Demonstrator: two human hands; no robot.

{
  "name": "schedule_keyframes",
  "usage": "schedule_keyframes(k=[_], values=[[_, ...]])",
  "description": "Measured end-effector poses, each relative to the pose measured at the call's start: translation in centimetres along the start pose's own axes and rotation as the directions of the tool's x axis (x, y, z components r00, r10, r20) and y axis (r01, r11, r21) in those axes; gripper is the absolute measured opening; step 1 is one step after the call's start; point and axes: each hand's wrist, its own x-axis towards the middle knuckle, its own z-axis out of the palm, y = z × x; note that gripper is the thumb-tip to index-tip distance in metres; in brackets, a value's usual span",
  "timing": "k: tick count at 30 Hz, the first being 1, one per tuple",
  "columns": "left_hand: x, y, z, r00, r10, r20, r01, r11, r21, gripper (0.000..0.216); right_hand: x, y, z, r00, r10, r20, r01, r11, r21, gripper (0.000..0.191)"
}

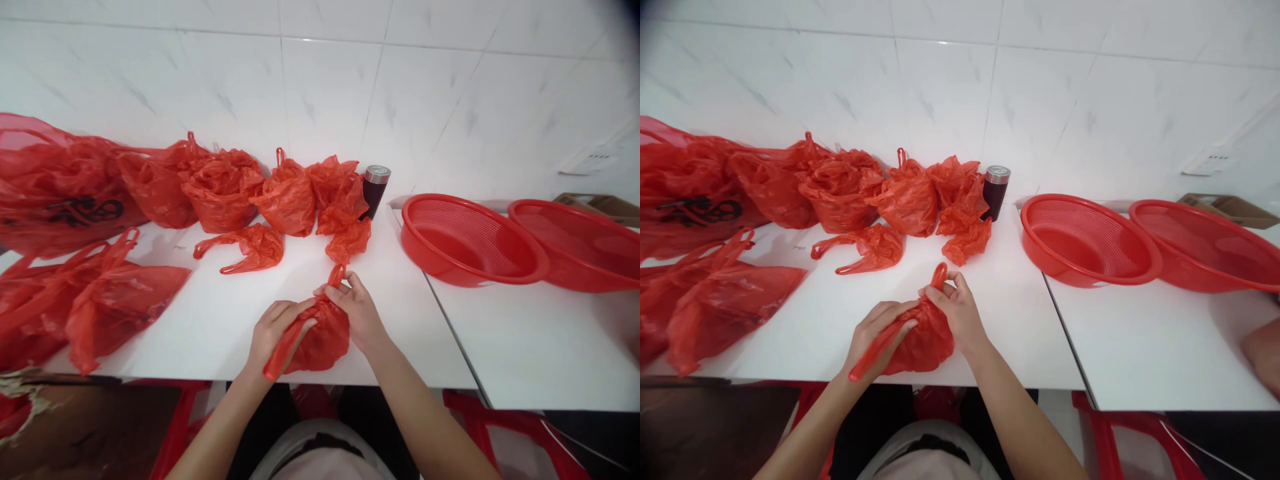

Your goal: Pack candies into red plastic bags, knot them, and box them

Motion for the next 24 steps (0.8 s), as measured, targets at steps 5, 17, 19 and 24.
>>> schedule_keyframes(k=[5,17,19,24], values=[[0.2,0.0,-0.6,0.995,-0.099,0.000,0.099,0.995,0.012,0.032,0.6,-1.7,0.9,0.998,-0.022,-0.058,0.028,0.995,0.095,0.032],[-2.8,-2.0,-0.8,0.932,-0.363,0.011,0.363,0.932,-0.004,0.033,1.6,2.5,-4.1,0.952,-0.157,-0.263,0.085,0.961,-0.264,0.040],[-2.2,-1.6,-0.3,0.920,-0.391,-0.011,0.391,0.920,-0.012,0.033,0.9,2.7,-3.3,0.939,-0.286,-0.189,0.161,0.856,-0.491,0.032],[-0.6,-0.9,1.0,0.910,-0.413,-0.026,0.412,0.911,-0.028,0.031,-0.7,3.6,-2.1,0.922,-0.386,0.016,0.184,0.401,-0.897,0.024]])
